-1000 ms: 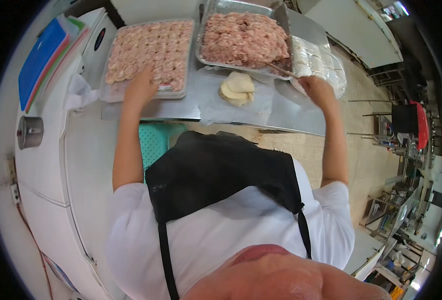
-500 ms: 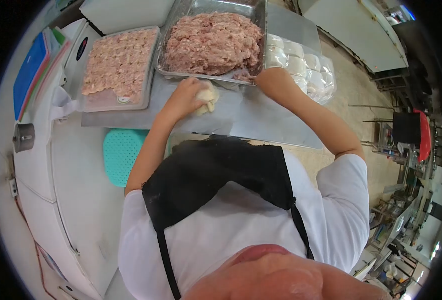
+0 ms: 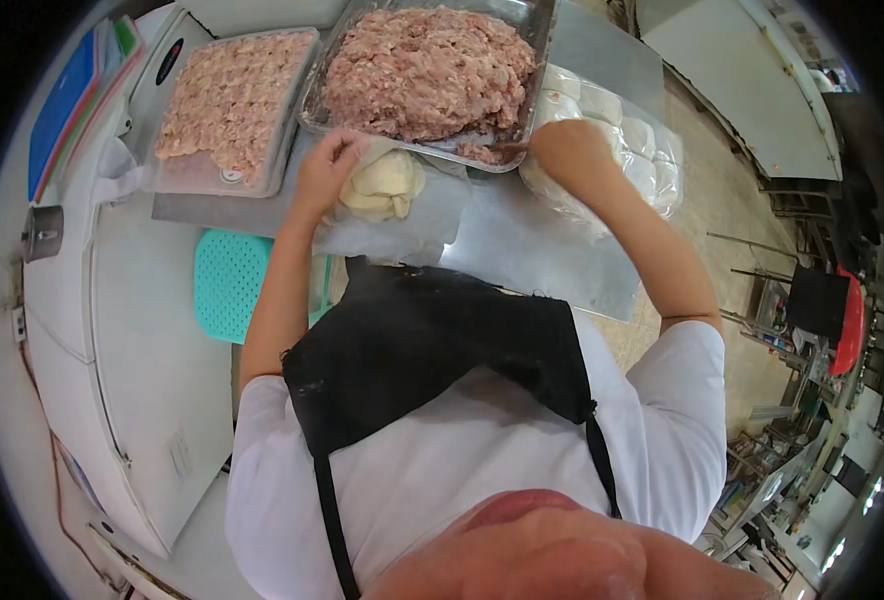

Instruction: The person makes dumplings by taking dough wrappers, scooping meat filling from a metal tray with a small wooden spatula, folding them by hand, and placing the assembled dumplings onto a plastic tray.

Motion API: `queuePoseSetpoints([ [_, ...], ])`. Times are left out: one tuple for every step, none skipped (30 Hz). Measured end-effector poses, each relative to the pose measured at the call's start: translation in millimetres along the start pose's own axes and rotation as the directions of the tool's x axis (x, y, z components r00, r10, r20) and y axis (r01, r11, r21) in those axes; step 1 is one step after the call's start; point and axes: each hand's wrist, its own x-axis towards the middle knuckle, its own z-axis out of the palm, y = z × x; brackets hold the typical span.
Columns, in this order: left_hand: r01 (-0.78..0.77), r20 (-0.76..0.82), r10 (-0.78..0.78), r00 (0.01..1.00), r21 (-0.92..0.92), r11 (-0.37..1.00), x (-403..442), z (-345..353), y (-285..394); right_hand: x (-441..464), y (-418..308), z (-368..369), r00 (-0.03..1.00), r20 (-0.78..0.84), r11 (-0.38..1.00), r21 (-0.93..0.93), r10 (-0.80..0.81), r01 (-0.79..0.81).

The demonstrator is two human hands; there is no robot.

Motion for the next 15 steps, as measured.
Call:
queuePoseSetpoints([
  [0.040,-0.053,-0.042,0.998,-0.048,0.998,2,-1,-1,-3,-11,8,1.000,0.025,1.000,0.015,0.011,-0.011],
  [0.107,-0.069,-0.139,0.988,-0.346,0.932,2,-1,-3,-5,-21,15,0.999,-0.017,0.999,0.004,-0.049,0.049],
  [0.149,-0.058,-0.233,0.971,-0.613,0.776,4,-1,3,-8,-30,19,0.999,-0.052,0.996,0.083,-0.014,0.018],
  [0.162,-0.022,-0.316,0.948,-0.823,0.544,7,-2,10,-9,-38,23,0.996,-0.087,0.987,0.158,0.023,-0.009],
  [0.150,-0.034,-0.300,0.953,-0.808,0.570,7,-4,17,-9,-44,25,0.991,-0.118,0.972,0.234,0.061,-0.032],
  [0.136,-0.048,-0.284,0.958,-0.792,0.595,6,-7,28,-8,-47,25,0.988,-0.107,0.932,0.357,0.110,-0.065],
  [0.124,-0.060,-0.267,0.962,-0.773,0.622,5,-9,34,-5,-48,26,0.984,-0.038,0.847,0.515,0.172,-0.128],
  [0.108,-0.078,-0.283,0.956,-0.803,0.586,7,-10,35,-1,-46,28,0.974,0.041,0.732,0.653,0.222,-0.194],
  [0.086,-0.097,-0.296,0.950,-0.831,0.549,11,-13,37,4,-47,27,0.959,0.123,0.594,0.763,0.257,-0.257],
  [0.060,-0.117,-0.309,0.944,-0.859,0.509,16,-14,40,8,-49,27,0.945,0.070,0.529,0.815,0.319,-0.238],
  [0.047,-0.096,-0.297,0.950,-0.897,0.440,21,-14,43,13,-51,27,0.925,0.022,0.462,0.861,0.379,-0.210],
  [0.042,-0.071,-0.287,0.955,-0.928,0.369,26,-13,53,16,-55,26,0.898,-0.014,0.391,0.903,0.441,-0.178],
  [0.038,-0.047,-0.274,0.961,-0.954,0.297,31,-11,59,23,-54,20,0.896,0.062,0.301,0.930,0.440,-0.212],
  [0.066,0.012,-0.277,0.961,-0.980,0.186,40,-3,48,33,-52,11,0.890,0.137,0.209,0.946,0.435,-0.248],
  [0.076,0.029,-0.289,0.957,-0.986,0.151,42,1,65,42,-51,6,0.879,0.212,0.114,0.952,0.426,-0.285],
])
